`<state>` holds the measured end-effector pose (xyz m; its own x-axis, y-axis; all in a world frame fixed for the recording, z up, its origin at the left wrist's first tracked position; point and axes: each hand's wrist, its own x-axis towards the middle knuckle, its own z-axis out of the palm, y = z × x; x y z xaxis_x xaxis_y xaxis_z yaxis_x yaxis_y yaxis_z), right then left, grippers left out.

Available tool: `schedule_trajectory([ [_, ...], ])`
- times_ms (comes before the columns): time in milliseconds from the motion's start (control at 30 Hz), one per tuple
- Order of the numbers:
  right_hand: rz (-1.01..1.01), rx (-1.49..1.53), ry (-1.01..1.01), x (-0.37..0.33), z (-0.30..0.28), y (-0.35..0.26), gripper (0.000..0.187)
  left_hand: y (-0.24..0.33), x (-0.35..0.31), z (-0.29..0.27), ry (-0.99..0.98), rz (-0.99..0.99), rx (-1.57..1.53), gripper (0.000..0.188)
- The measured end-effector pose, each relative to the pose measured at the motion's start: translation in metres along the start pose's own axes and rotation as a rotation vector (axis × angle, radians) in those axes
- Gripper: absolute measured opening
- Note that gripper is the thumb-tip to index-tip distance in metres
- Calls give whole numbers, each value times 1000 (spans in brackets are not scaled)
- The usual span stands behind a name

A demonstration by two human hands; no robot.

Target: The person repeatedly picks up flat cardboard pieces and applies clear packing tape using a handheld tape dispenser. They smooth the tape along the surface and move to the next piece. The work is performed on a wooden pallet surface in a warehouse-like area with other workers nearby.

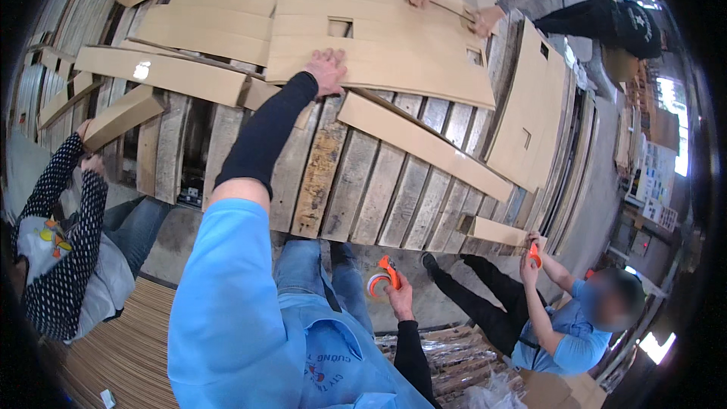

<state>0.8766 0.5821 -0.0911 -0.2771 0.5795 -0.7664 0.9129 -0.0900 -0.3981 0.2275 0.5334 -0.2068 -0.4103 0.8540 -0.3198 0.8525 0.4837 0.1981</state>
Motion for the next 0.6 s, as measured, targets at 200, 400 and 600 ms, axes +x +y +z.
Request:
schedule_trajectory([
  [200,168,-29,-56,-19,-11,40,67,5,11,7,88,114,98,29],
  [400,221,-100,-70,-16,-14,43,66,19,13,11,157,41,3,17],
  [600,111,85,-63,11,-25,7,72,-13,10,-18,106,105,-268,18],
])
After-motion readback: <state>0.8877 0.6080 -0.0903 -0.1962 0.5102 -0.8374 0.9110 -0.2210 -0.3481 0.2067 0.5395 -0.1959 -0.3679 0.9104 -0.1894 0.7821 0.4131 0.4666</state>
